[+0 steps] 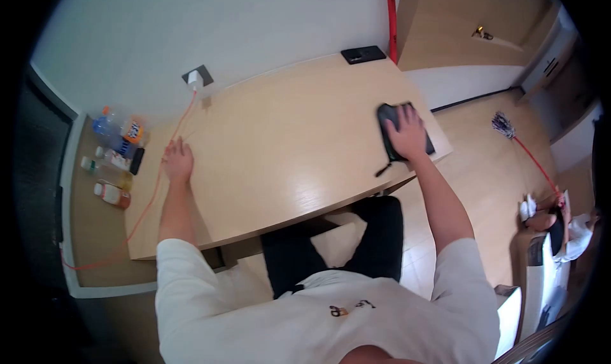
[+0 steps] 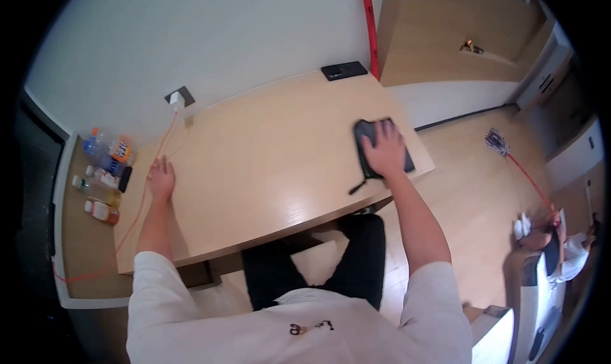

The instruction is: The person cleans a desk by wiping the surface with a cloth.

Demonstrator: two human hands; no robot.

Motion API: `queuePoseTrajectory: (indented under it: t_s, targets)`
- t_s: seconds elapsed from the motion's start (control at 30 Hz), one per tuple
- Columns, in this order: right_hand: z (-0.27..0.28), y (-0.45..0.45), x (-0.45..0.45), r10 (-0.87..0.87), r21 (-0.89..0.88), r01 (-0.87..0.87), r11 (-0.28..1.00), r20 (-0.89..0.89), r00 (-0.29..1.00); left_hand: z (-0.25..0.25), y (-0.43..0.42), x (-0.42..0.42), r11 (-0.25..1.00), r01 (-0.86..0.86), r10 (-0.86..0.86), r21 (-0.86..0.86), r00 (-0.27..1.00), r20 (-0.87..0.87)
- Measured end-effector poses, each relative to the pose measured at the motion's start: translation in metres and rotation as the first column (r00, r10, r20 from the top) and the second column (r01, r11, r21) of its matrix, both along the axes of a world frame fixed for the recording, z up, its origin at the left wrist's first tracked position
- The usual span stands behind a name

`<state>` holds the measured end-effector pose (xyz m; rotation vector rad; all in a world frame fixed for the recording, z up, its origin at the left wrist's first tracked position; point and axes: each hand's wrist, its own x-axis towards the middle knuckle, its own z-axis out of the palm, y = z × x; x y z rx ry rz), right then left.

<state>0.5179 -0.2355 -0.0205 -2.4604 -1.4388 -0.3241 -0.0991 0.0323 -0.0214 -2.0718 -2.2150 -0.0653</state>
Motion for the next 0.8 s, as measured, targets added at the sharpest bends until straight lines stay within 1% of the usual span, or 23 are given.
queuePoseTrajectory:
  t_s: [0.03, 0.07, 0.1, 0.17, 0.23, 0.27, 0.37, 0.4, 0.47, 0.53, 0.6, 0.63, 0.7, 0.73, 0.77, 0.8]
  targets:
    - [0.001, -0.022, 0.029, -0.075, -0.047, 0.074, 0.996, -0.016, 0.997, 0.001, -0.001, 0.001, 0.999, -0.047, 0.046, -0.016, 0.998, -0.053]
    - [0.001, -0.042, 0.046, -0.154, -0.093, 0.151, 0.984, -0.025, 0.988, -0.003, -0.002, -0.001, 0.995, -0.085, 0.089, 0.056, 0.994, -0.063]
    - [-0.001, -0.049, 0.057, -0.192, -0.128, 0.185, 0.974, -0.044, 0.980, -0.006, 0.000, 0.001, 0.983, -0.125, 0.135, 0.134, 0.989, -0.066]
    - [0.004, -0.048, 0.071, -0.255, -0.185, 0.240, 0.953, -0.066, 0.965, -0.001, 0.004, 0.008, 0.989, -0.101, 0.095, 0.105, 0.994, 0.058]
    - [0.003, -0.024, 0.074, -0.357, -0.223, 0.339, 0.914, -0.042, 0.933, 0.000, 0.000, 0.002, 0.993, -0.107, 0.100, 0.047, 0.986, 0.133]
    - [0.000, -0.008, 0.072, -0.390, -0.235, 0.370, 0.899, -0.046, 0.919, 0.000, 0.002, 0.003, 0.993, -0.108, 0.100, 0.049, 0.986, 0.135]
    - [-0.001, 0.054, 0.061, -0.378, -0.232, 0.363, 0.903, -0.024, 0.925, 0.005, -0.001, 0.006, 0.991, -0.119, 0.113, 0.052, 0.987, 0.117]
    - [0.000, 0.077, 0.047, -0.334, -0.225, 0.321, 0.920, -0.021, 0.942, 0.008, -0.003, 0.006, 0.991, -0.122, 0.115, 0.057, 0.987, 0.114]
    - [0.000, 0.131, 0.010, -0.181, -0.173, 0.177, 0.969, -0.005, 0.984, 0.007, -0.006, 0.007, 0.989, -0.135, 0.126, 0.060, 0.983, 0.134]
    - [0.005, 0.184, -0.056, -0.009, -0.149, 0.007, 0.989, -0.007, 1.000, 0.010, -0.006, 0.009, 0.988, -0.140, 0.130, 0.059, 0.981, 0.147]
    - [0.020, 0.224, -0.145, 0.233, -0.098, -0.240, 0.966, -0.075, 0.969, 0.014, -0.007, 0.010, 0.990, -0.125, 0.115, 0.058, 0.982, 0.149]
    - [0.002, 0.240, -0.191, 0.338, 0.053, -0.337, 0.940, -0.014, 0.941, 0.015, -0.004, 0.006, 0.990, -0.122, 0.110, 0.072, 0.981, 0.157]
    - [-0.002, 0.246, -0.291, 0.523, 0.123, -0.517, 0.847, -0.020, 0.852, 0.010, -0.006, 0.006, 0.990, -0.104, 0.085, 0.094, 0.979, 0.186]
    - [0.011, 0.234, -0.336, 0.623, 0.134, -0.609, 0.782, -0.154, 0.767, -0.004, 0.003, -0.005, 0.992, -0.090, 0.072, 0.090, 0.979, 0.193]
    - [0.005, 0.222, -0.379, 0.668, 0.227, -0.629, 0.744, -0.291, 0.685, -0.016, 0.016, -0.016, 0.994, -0.051, 0.032, 0.093, 0.979, 0.201]
    - [0.008, 0.202, -0.408, 0.748, 0.298, -0.697, 0.652, -0.403, 0.527, -0.008, 0.005, -0.014, 0.975, 0.154, -0.146, 0.158, 0.987, -0.060]
